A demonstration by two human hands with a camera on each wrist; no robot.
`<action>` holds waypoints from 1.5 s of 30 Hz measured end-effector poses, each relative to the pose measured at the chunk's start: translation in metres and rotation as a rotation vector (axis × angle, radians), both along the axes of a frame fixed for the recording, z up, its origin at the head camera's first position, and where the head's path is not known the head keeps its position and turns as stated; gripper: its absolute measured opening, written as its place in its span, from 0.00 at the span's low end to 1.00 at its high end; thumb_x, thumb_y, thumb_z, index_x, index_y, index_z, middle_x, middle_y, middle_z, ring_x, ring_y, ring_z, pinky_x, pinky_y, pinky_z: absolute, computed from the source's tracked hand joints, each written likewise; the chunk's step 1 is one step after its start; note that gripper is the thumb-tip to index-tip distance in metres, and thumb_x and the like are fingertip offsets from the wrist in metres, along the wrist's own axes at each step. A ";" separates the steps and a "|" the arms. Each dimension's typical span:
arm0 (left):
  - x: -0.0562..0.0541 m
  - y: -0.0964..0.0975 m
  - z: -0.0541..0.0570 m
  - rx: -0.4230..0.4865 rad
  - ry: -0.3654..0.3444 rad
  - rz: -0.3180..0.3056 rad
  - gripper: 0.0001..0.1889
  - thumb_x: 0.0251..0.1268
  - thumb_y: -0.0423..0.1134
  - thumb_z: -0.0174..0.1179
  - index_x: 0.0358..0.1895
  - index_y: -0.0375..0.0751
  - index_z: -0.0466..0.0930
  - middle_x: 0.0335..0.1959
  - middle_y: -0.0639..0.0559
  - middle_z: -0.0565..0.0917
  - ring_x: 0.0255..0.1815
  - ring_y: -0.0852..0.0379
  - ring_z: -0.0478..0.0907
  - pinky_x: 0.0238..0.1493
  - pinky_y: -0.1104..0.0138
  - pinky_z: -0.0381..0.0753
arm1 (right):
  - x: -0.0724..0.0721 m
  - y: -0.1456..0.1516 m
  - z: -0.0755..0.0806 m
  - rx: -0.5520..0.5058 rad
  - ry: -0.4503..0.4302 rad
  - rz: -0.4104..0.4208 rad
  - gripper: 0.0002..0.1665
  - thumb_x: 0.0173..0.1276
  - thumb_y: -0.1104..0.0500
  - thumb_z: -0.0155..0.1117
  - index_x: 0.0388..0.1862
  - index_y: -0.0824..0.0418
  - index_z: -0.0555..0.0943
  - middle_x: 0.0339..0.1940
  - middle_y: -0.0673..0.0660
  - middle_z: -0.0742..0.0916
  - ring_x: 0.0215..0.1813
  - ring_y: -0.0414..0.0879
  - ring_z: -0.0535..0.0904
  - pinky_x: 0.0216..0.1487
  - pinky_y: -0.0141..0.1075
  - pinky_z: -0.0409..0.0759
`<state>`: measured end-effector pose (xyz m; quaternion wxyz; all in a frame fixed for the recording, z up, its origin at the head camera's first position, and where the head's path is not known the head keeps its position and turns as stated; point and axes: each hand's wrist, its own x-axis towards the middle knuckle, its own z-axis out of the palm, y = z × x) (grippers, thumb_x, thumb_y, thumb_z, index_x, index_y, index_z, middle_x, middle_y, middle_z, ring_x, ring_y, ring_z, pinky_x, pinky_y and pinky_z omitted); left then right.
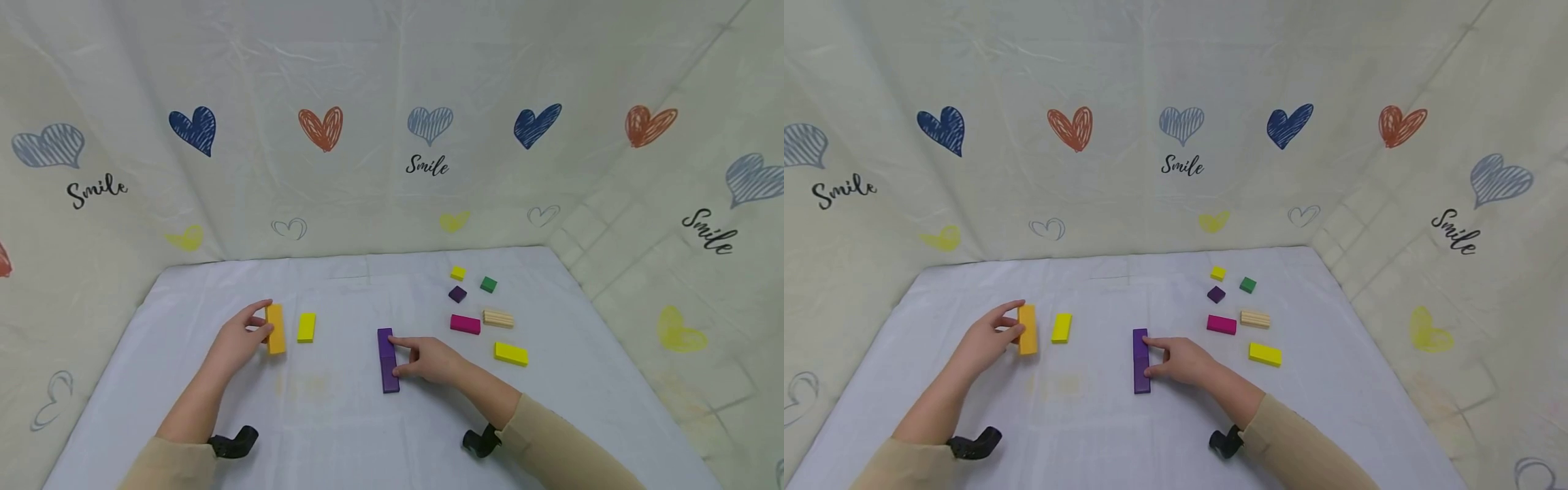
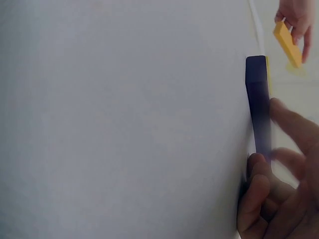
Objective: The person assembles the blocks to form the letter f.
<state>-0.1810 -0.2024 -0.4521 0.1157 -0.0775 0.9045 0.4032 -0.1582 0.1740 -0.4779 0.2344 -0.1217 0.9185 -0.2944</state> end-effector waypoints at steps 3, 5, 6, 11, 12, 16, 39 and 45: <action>-0.006 0.012 0.001 0.049 0.008 0.009 0.31 0.74 0.44 0.57 0.77 0.57 0.59 0.58 0.41 0.77 0.50 0.46 0.79 0.46 0.60 0.80 | 0.000 0.001 0.000 0.004 0.000 0.000 0.42 0.60 0.42 0.74 0.73 0.39 0.70 0.28 0.51 0.78 0.32 0.44 0.72 0.30 0.34 0.69; -0.012 0.021 0.001 0.086 0.014 0.008 0.31 0.74 0.44 0.58 0.77 0.58 0.60 0.58 0.42 0.77 0.51 0.46 0.78 0.48 0.60 0.80 | 0.000 0.001 0.000 0.007 0.000 -0.001 0.42 0.60 0.42 0.74 0.73 0.39 0.70 0.28 0.51 0.78 0.32 0.44 0.72 0.30 0.34 0.69; -0.014 0.026 0.001 0.104 0.017 0.006 0.31 0.73 0.45 0.58 0.76 0.59 0.60 0.58 0.42 0.77 0.51 0.46 0.78 0.48 0.60 0.80 | 0.000 0.001 0.000 0.006 0.001 -0.001 0.42 0.60 0.42 0.74 0.73 0.39 0.70 0.28 0.51 0.78 0.32 0.44 0.72 0.30 0.34 0.69; -0.028 0.054 -0.002 0.186 0.043 0.004 0.29 0.73 0.44 0.59 0.74 0.62 0.64 0.56 0.45 0.78 0.50 0.48 0.79 0.48 0.62 0.81 | 0.000 0.002 -0.001 0.011 0.006 0.002 0.42 0.60 0.42 0.73 0.73 0.38 0.70 0.28 0.50 0.78 0.32 0.44 0.72 0.30 0.34 0.69; -0.031 0.061 -0.002 0.204 0.046 0.006 0.29 0.72 0.44 0.59 0.74 0.63 0.64 0.56 0.46 0.78 0.50 0.48 0.79 0.49 0.62 0.81 | -0.001 0.002 -0.002 0.012 0.008 0.004 0.42 0.60 0.42 0.73 0.73 0.38 0.70 0.28 0.50 0.78 0.32 0.44 0.72 0.30 0.34 0.69; -0.041 0.084 -0.005 0.273 0.059 0.018 0.28 0.72 0.43 0.60 0.72 0.65 0.66 0.54 0.47 0.79 0.49 0.50 0.81 0.51 0.61 0.81 | -0.002 0.001 -0.002 0.014 0.005 0.007 0.42 0.60 0.41 0.73 0.73 0.37 0.70 0.28 0.50 0.79 0.31 0.44 0.72 0.30 0.34 0.69; -0.070 0.166 -0.039 0.332 0.156 -0.115 0.25 0.70 0.39 0.62 0.69 0.57 0.73 0.48 0.45 0.83 0.42 0.52 0.82 0.47 0.61 0.83 | -0.003 0.000 -0.002 0.033 0.010 0.007 0.42 0.59 0.41 0.74 0.73 0.38 0.70 0.26 0.50 0.79 0.30 0.43 0.72 0.29 0.33 0.69; -0.072 0.172 -0.046 0.304 0.158 -0.126 0.24 0.70 0.40 0.61 0.68 0.57 0.73 0.48 0.46 0.83 0.43 0.52 0.81 0.49 0.59 0.82 | -0.002 0.001 -0.002 0.018 0.017 0.014 0.42 0.60 0.41 0.73 0.73 0.38 0.70 0.26 0.50 0.78 0.30 0.43 0.71 0.29 0.32 0.68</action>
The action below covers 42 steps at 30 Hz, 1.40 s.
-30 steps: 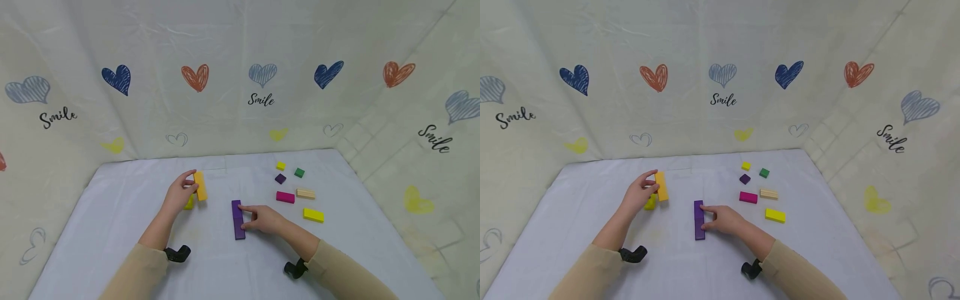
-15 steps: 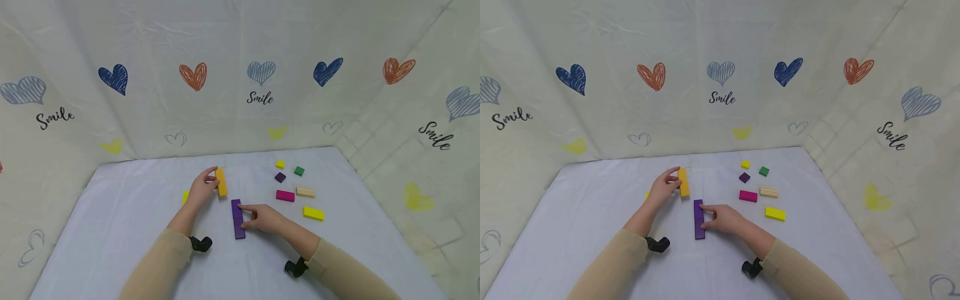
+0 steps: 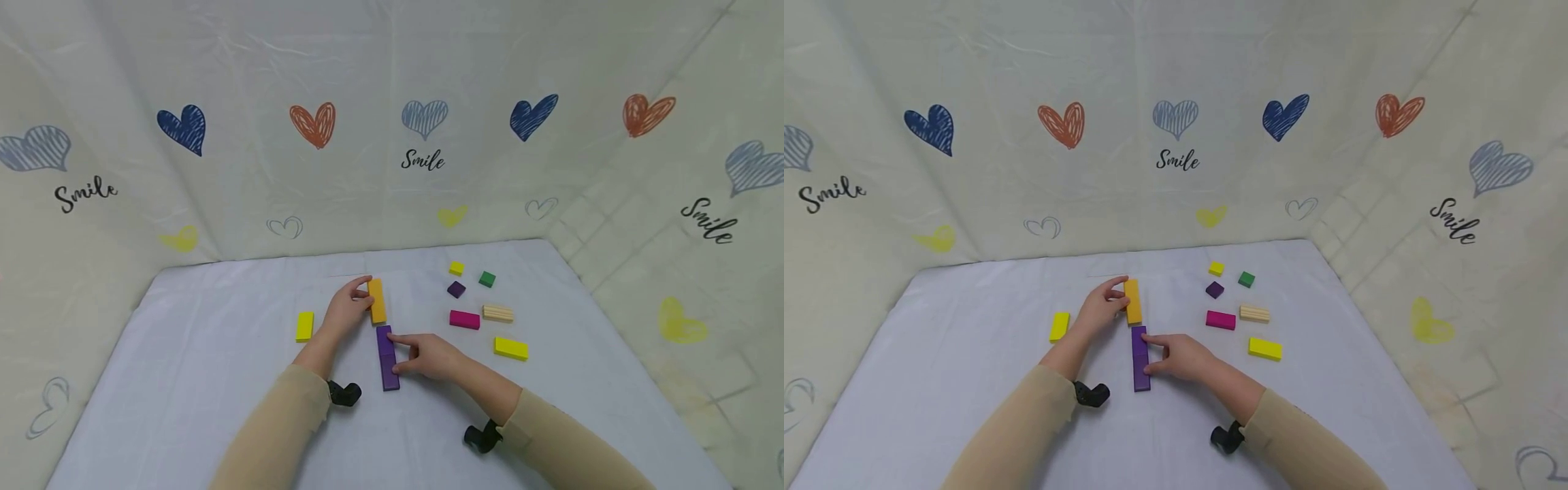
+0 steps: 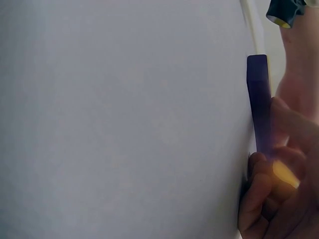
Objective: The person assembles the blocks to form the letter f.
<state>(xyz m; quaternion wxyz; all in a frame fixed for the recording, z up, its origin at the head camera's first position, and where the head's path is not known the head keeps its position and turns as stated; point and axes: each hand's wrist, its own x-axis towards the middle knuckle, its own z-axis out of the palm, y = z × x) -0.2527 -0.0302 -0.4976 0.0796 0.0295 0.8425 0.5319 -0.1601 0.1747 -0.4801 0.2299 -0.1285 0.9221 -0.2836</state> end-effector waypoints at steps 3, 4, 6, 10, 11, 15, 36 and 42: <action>0.000 0.001 -0.002 -0.012 0.003 -0.003 0.24 0.70 0.40 0.61 0.68 0.57 0.74 0.48 0.46 0.83 0.44 0.51 0.81 0.50 0.58 0.82 | 0.000 0.000 0.000 -0.006 0.001 0.000 0.42 0.60 0.42 0.73 0.73 0.38 0.70 0.26 0.50 0.78 0.29 0.43 0.71 0.28 0.32 0.68; 0.000 0.001 -0.003 -0.016 0.004 -0.006 0.24 0.70 0.40 0.62 0.68 0.57 0.74 0.48 0.46 0.83 0.44 0.51 0.81 0.51 0.58 0.82 | 0.000 0.000 0.000 -0.004 -0.001 -0.002 0.42 0.60 0.42 0.73 0.73 0.38 0.70 0.26 0.50 0.78 0.29 0.43 0.71 0.28 0.32 0.68; 0.000 0.002 -0.003 -0.023 0.006 -0.010 0.24 0.70 0.40 0.61 0.68 0.57 0.74 0.47 0.46 0.84 0.44 0.51 0.81 0.51 0.57 0.81 | 0.000 0.000 0.001 -0.003 0.000 0.000 0.42 0.60 0.42 0.74 0.73 0.38 0.70 0.25 0.50 0.78 0.29 0.43 0.71 0.28 0.32 0.68; 0.001 0.003 -0.002 -0.033 0.005 -0.012 0.24 0.70 0.40 0.62 0.68 0.56 0.74 0.47 0.46 0.84 0.45 0.50 0.80 0.53 0.57 0.81 | -0.001 0.000 0.001 0.002 -0.001 -0.007 0.42 0.59 0.42 0.74 0.73 0.38 0.71 0.26 0.50 0.79 0.29 0.43 0.72 0.29 0.32 0.69; 0.001 0.003 -0.002 -0.037 0.004 -0.012 0.24 0.70 0.40 0.62 0.68 0.56 0.74 0.47 0.46 0.84 0.46 0.50 0.80 0.53 0.56 0.81 | -0.001 0.000 0.002 0.002 -0.001 -0.007 0.42 0.59 0.42 0.74 0.73 0.38 0.71 0.26 0.50 0.79 0.30 0.43 0.72 0.29 0.33 0.69; 0.001 0.006 -0.002 -0.043 0.000 -0.018 0.25 0.70 0.40 0.62 0.69 0.57 0.74 0.48 0.46 0.84 0.47 0.50 0.81 0.54 0.56 0.80 | -0.001 0.000 0.002 0.003 -0.005 -0.012 0.42 0.59 0.42 0.74 0.73 0.38 0.71 0.26 0.50 0.79 0.30 0.43 0.72 0.29 0.33 0.69; -0.001 0.004 0.000 -0.108 -0.025 -0.076 0.25 0.70 0.41 0.61 0.70 0.56 0.72 0.48 0.46 0.84 0.44 0.52 0.80 0.56 0.55 0.78 | -0.001 -0.001 0.002 -0.003 -0.007 -0.017 0.42 0.59 0.42 0.74 0.73 0.38 0.70 0.25 0.50 0.78 0.30 0.44 0.72 0.28 0.33 0.68; -0.005 0.001 0.003 -0.128 -0.060 -0.125 0.26 0.70 0.40 0.62 0.70 0.54 0.72 0.49 0.45 0.84 0.45 0.50 0.80 0.58 0.53 0.77 | 0.000 -0.002 0.001 0.004 -0.005 -0.016 0.42 0.59 0.42 0.74 0.72 0.38 0.71 0.25 0.50 0.78 0.30 0.43 0.72 0.28 0.33 0.68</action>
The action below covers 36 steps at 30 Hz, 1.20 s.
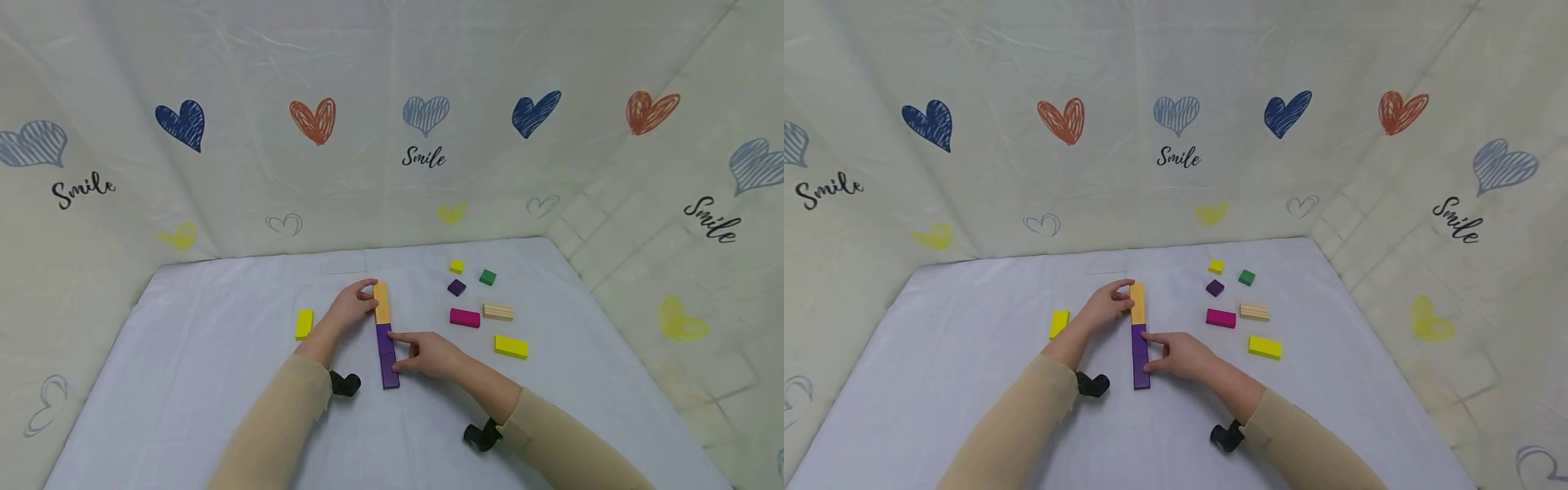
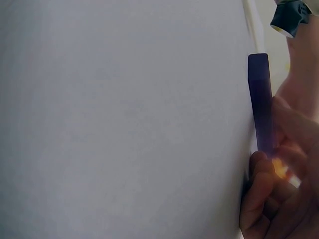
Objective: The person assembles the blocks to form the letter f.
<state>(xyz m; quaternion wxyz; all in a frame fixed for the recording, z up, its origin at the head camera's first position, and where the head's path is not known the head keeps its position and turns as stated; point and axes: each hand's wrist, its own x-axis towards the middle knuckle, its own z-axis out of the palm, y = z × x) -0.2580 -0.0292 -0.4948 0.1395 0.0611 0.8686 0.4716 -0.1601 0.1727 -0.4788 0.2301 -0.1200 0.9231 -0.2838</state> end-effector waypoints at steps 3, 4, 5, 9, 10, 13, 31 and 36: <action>-0.003 -0.001 0.002 -0.026 -0.011 -0.015 0.26 0.69 0.41 0.63 0.69 0.54 0.72 0.48 0.45 0.82 0.44 0.49 0.78 0.56 0.54 0.77 | 0.001 0.000 0.001 0.000 -0.003 -0.002 0.42 0.59 0.42 0.74 0.72 0.38 0.71 0.25 0.50 0.78 0.30 0.43 0.72 0.28 0.32 0.68; -0.004 -0.001 0.002 -0.034 -0.015 -0.019 0.25 0.69 0.41 0.63 0.69 0.54 0.73 0.48 0.46 0.81 0.44 0.49 0.77 0.55 0.55 0.77 | 0.000 0.000 0.002 0.001 -0.006 -0.005 0.42 0.59 0.42 0.74 0.72 0.37 0.71 0.25 0.50 0.79 0.30 0.43 0.72 0.28 0.32 0.68; -0.005 -0.001 0.003 -0.040 -0.020 -0.024 0.25 0.68 0.41 0.63 0.68 0.54 0.73 0.47 0.46 0.80 0.43 0.50 0.76 0.53 0.57 0.77 | 0.001 0.000 0.002 0.001 -0.007 -0.005 0.41 0.59 0.42 0.74 0.72 0.37 0.71 0.25 0.50 0.79 0.30 0.43 0.72 0.28 0.32 0.68; -0.009 -0.002 0.005 -0.059 -0.046 -0.045 0.24 0.68 0.41 0.64 0.67 0.54 0.74 0.42 0.46 0.77 0.38 0.51 0.75 0.45 0.61 0.76 | 0.001 0.000 0.003 0.000 -0.005 -0.005 0.41 0.59 0.43 0.74 0.72 0.38 0.71 0.25 0.51 0.78 0.30 0.43 0.72 0.29 0.32 0.68; -0.010 -0.002 0.005 -0.067 -0.053 -0.051 0.24 0.68 0.42 0.64 0.66 0.53 0.74 0.42 0.46 0.77 0.37 0.52 0.75 0.43 0.62 0.76 | 0.001 0.001 0.003 -0.002 -0.003 -0.004 0.41 0.59 0.43 0.74 0.72 0.38 0.71 0.25 0.51 0.78 0.30 0.44 0.72 0.29 0.32 0.68; -0.013 -0.002 0.005 -0.098 -0.071 -0.066 0.24 0.67 0.42 0.64 0.66 0.53 0.75 0.41 0.47 0.79 0.36 0.53 0.75 0.41 0.64 0.75 | 0.001 0.001 0.003 -0.006 0.001 0.001 0.41 0.60 0.43 0.74 0.72 0.39 0.71 0.25 0.51 0.78 0.30 0.44 0.72 0.29 0.33 0.68; -0.016 0.001 0.005 -0.137 -0.087 -0.072 0.25 0.66 0.40 0.64 0.66 0.50 0.76 0.43 0.47 0.81 0.39 0.53 0.75 0.44 0.63 0.74 | 0.001 0.002 0.001 -0.039 0.006 -0.012 0.43 0.60 0.42 0.74 0.74 0.41 0.70 0.26 0.50 0.79 0.31 0.44 0.73 0.30 0.33 0.70; -0.015 0.001 0.005 -0.117 -0.093 -0.061 0.24 0.67 0.39 0.64 0.66 0.50 0.76 0.43 0.47 0.80 0.38 0.53 0.75 0.44 0.64 0.75 | -0.004 0.003 -0.001 -0.041 0.021 -0.045 0.43 0.60 0.43 0.74 0.74 0.41 0.69 0.27 0.51 0.79 0.32 0.44 0.74 0.31 0.34 0.73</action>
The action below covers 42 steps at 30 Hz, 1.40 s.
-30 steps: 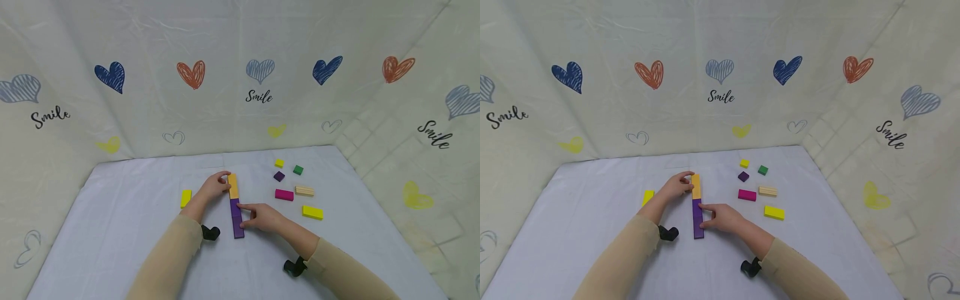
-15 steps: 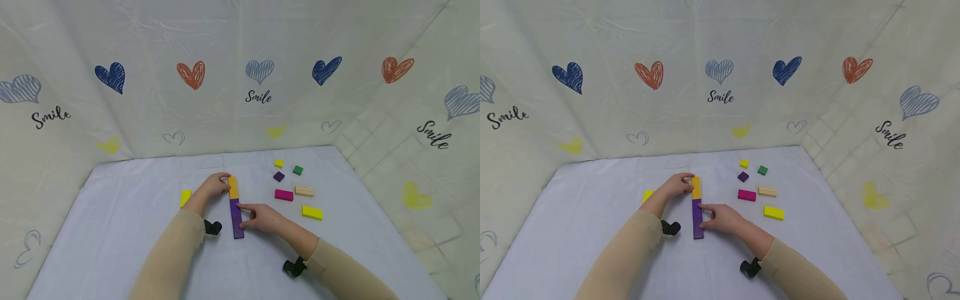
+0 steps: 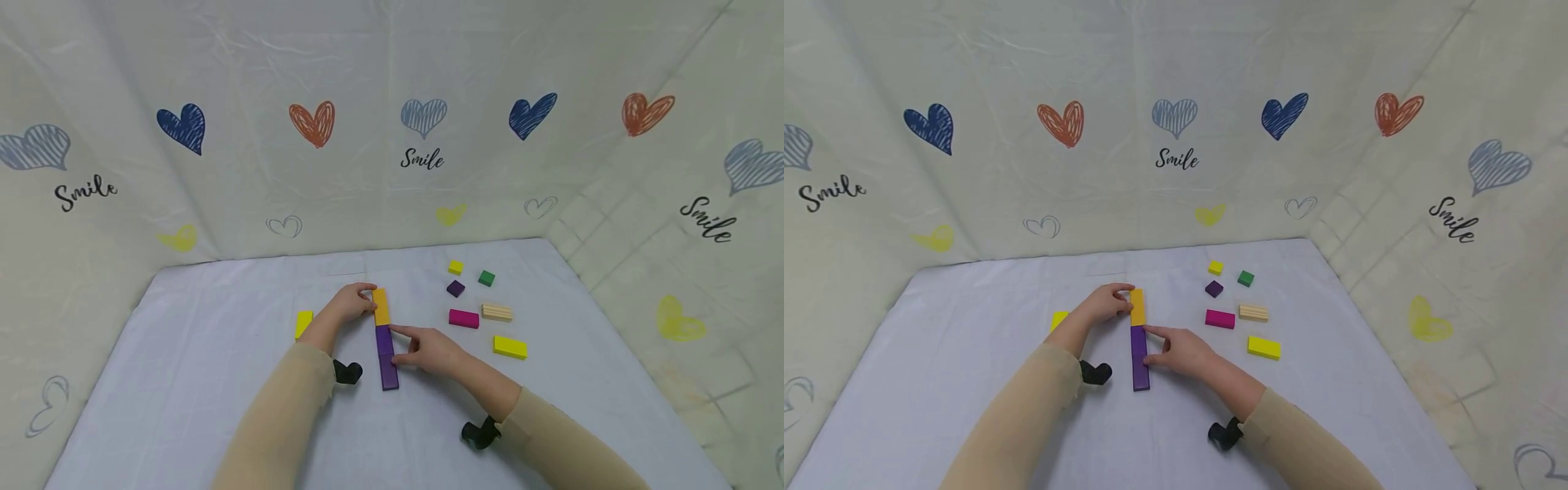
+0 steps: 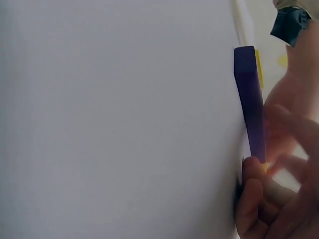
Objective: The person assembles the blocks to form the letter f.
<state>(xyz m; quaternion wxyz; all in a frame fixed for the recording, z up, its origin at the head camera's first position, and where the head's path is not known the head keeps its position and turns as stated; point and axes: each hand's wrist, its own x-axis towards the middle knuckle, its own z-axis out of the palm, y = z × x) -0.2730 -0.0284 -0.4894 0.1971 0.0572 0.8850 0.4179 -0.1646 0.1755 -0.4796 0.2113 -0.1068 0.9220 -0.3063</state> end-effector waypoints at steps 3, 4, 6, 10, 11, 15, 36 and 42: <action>0.000 0.000 0.000 0.005 -0.002 0.003 0.25 0.67 0.39 0.64 0.67 0.50 0.76 0.42 0.47 0.80 0.37 0.54 0.75 0.43 0.65 0.74 | -0.005 -0.001 0.001 0.003 -0.001 -0.011 0.43 0.60 0.42 0.74 0.74 0.41 0.69 0.28 0.51 0.80 0.32 0.45 0.74 0.32 0.35 0.74; 0.000 0.000 0.000 0.004 -0.004 0.003 0.25 0.67 0.39 0.64 0.67 0.50 0.76 0.42 0.47 0.80 0.37 0.54 0.75 0.43 0.65 0.74 | -0.007 -0.001 0.002 0.006 -0.003 -0.012 0.43 0.60 0.42 0.74 0.74 0.41 0.69 0.28 0.51 0.80 0.33 0.45 0.74 0.32 0.35 0.73; 0.000 0.000 0.000 0.005 -0.008 0.004 0.25 0.67 0.40 0.64 0.67 0.50 0.75 0.41 0.47 0.80 0.37 0.54 0.75 0.42 0.65 0.74 | -0.010 -0.002 0.002 0.006 -0.008 -0.013 0.43 0.59 0.41 0.74 0.74 0.41 0.70 0.29 0.51 0.80 0.32 0.45 0.74 0.32 0.35 0.73; 0.000 0.000 0.001 0.007 -0.012 0.001 0.25 0.67 0.39 0.63 0.68 0.50 0.75 0.40 0.47 0.80 0.36 0.54 0.75 0.41 0.66 0.73 | -0.015 -0.003 0.003 0.019 -0.023 -0.004 0.44 0.59 0.40 0.73 0.74 0.41 0.70 0.29 0.52 0.80 0.32 0.45 0.74 0.32 0.35 0.72; 0.000 0.000 0.001 0.008 -0.012 0.000 0.25 0.67 0.39 0.63 0.68 0.50 0.75 0.40 0.47 0.80 0.36 0.54 0.75 0.40 0.66 0.73 | -0.016 -0.004 0.003 0.021 -0.028 -0.003 0.44 0.59 0.40 0.73 0.74 0.41 0.70 0.29 0.52 0.80 0.32 0.45 0.74 0.32 0.36 0.71; 0.001 -0.001 0.001 0.002 -0.008 -0.006 0.25 0.67 0.39 0.63 0.68 0.50 0.75 0.40 0.48 0.80 0.36 0.55 0.74 0.39 0.67 0.73 | -0.018 -0.005 0.004 0.035 -0.039 0.004 0.45 0.59 0.40 0.73 0.74 0.41 0.69 0.29 0.53 0.79 0.33 0.45 0.73 0.32 0.36 0.71; 0.005 -0.003 0.003 0.032 0.000 0.017 0.26 0.66 0.41 0.63 0.68 0.48 0.74 0.42 0.47 0.81 0.37 0.54 0.76 0.43 0.64 0.76 | -0.019 -0.007 0.004 0.061 -0.017 0.017 0.43 0.59 0.41 0.74 0.73 0.39 0.70 0.29 0.52 0.79 0.34 0.45 0.73 0.33 0.35 0.71; 0.006 -0.009 0.008 0.041 0.022 0.032 0.25 0.69 0.44 0.62 0.68 0.48 0.73 0.47 0.46 0.82 0.39 0.53 0.78 0.42 0.64 0.79 | -0.019 -0.007 0.004 0.064 -0.024 0.008 0.43 0.59 0.41 0.74 0.73 0.38 0.70 0.29 0.52 0.79 0.34 0.45 0.73 0.32 0.35 0.71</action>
